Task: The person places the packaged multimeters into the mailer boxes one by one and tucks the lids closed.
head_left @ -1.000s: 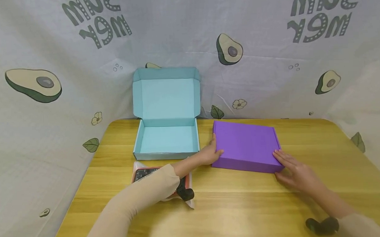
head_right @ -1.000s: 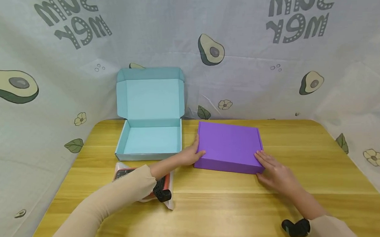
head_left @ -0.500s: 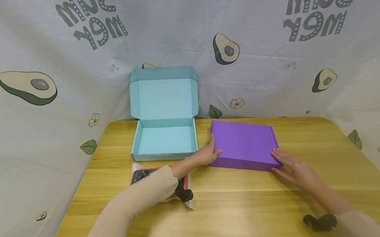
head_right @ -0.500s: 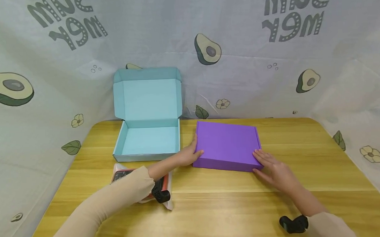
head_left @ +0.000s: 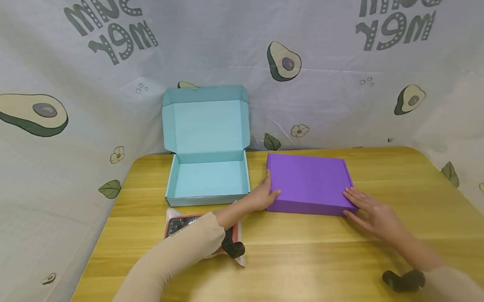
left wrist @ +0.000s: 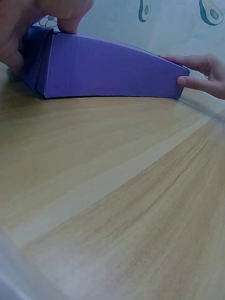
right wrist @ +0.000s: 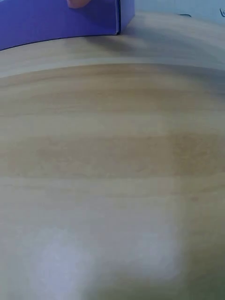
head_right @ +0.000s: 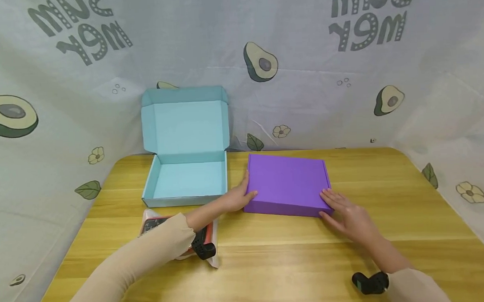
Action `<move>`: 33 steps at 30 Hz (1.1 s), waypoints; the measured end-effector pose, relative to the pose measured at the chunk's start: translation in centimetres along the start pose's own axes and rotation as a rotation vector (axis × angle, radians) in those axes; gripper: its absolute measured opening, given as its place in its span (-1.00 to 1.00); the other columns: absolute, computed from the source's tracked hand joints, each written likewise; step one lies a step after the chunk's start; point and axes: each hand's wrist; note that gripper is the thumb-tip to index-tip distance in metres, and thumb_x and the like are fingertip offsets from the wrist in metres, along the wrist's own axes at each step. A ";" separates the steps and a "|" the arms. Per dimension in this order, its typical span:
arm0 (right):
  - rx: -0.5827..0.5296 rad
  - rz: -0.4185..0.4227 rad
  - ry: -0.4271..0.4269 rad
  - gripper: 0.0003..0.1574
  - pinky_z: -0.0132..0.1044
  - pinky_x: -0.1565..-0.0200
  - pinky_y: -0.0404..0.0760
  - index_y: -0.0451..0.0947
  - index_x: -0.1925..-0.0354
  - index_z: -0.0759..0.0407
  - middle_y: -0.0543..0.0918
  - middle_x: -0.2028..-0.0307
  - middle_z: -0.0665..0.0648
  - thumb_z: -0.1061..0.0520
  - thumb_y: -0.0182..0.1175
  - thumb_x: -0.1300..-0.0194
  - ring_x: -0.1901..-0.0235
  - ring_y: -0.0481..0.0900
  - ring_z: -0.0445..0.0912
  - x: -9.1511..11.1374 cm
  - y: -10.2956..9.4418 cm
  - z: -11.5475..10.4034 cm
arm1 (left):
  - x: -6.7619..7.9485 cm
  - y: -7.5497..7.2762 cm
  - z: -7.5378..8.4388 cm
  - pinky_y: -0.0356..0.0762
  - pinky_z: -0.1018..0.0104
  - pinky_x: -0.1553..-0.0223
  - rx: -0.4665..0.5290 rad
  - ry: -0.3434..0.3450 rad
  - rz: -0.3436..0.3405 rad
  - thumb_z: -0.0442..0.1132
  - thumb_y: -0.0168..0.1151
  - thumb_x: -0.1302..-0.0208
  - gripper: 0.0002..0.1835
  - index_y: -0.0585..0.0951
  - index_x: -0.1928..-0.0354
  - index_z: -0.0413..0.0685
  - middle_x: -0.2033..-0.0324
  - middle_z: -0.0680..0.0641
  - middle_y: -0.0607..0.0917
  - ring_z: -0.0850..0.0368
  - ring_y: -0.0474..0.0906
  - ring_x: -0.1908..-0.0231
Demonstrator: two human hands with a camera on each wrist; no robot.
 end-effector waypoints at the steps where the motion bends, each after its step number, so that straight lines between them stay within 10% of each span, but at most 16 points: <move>1: -0.001 0.003 -0.001 -0.27 -0.06 0.11 0.43 0.51 -0.11 0.18 0.56 -0.01 0.30 0.02 0.41 0.07 0.01 0.53 0.18 -0.1 0.1 0.0 | 0.1 0.0 0.0 -0.04 0.23 -0.36 0.001 0.000 0.004 -0.09 -0.14 -0.43 -0.20 -0.36 -0.41 -0.25 -0.41 -0.22 -0.08 -0.01 -0.06 -0.38; 6: -0.108 -0.005 0.115 -0.38 -0.45 0.28 0.54 0.59 0.00 0.20 0.61 0.05 0.29 0.09 0.45 0.10 0.02 0.54 0.09 -0.7 -0.2 -0.3 | 0.4 0.1 -0.5 0.00 0.20 -0.35 0.025 -0.004 0.026 -0.06 -0.12 -0.42 -0.19 -0.33 -0.42 -0.21 -0.41 -0.19 -0.06 -0.01 -0.02 -0.38; 11: -0.243 -0.031 0.441 -0.37 -0.65 0.21 0.46 0.46 -0.11 0.35 0.51 -0.02 0.42 0.05 0.30 -0.14 0.10 0.52 0.34 -1.9 -0.2 -1.5 | 0.5 0.5 -0.7 0.08 0.16 -0.33 0.049 -0.027 0.042 -0.05 -0.11 -0.42 -0.19 -0.33 -0.42 -0.18 -0.40 -0.19 0.00 -0.04 0.06 -0.35; 16: -0.416 -0.118 0.800 -0.09 -0.31 0.01 0.49 0.05 -0.32 0.45 0.23 -0.21 0.52 -0.16 0.06 -0.31 -0.14 0.32 0.34 -3.1 0.4 -1.9 | 0.3 0.7 -0.6 0.08 0.16 -0.32 0.053 -0.030 0.041 -0.04 -0.11 -0.41 -0.19 -0.32 -0.43 -0.16 -0.40 -0.19 0.01 -0.05 0.07 -0.35; 21: -0.481 -0.183 0.953 -0.06 0.11 -0.16 0.28 -0.01 -0.34 0.44 0.16 -0.24 0.55 -0.21 -0.03 -0.34 -0.22 0.18 0.37 -3.8 0.7 -1.8 | 0.4 0.8 -0.5 0.10 0.15 -0.32 0.056 -0.037 0.053 -0.03 -0.10 -0.41 -0.20 -0.30 -0.44 -0.13 -0.41 -0.16 0.00 -0.04 0.07 -0.35; 28: -0.542 -0.185 1.004 -0.07 0.09 -0.19 0.24 -0.07 -0.36 0.41 0.08 -0.28 0.52 -0.20 -0.05 -0.35 -0.26 0.11 0.34 -4.2 0.7 -2.0 | 0.9 0.1 1.1 0.18 0.22 -0.28 -0.560 0.172 0.111 -0.04 -0.06 -0.40 -0.38 0.18 -0.35 -0.27 -0.39 -0.28 0.02 -0.04 0.00 -0.38; 33: -0.544 -0.173 1.006 -0.07 0.07 -0.20 0.24 -0.06 -0.35 0.41 0.06 -0.29 0.51 -0.19 -0.04 -0.34 -0.27 0.09 0.33 -4.3 0.7 -1.9 | 0.8 -1.4 2.1 0.11 0.32 -0.31 -0.877 0.294 -0.018 0.13 0.00 -0.32 -0.29 0.23 -0.34 -0.20 -0.35 -0.15 0.20 0.05 0.09 -0.36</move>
Point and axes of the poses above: each hand's wrist, its own x-axis away from the middle knuckle, its own y-axis out of the palm, z = x × y
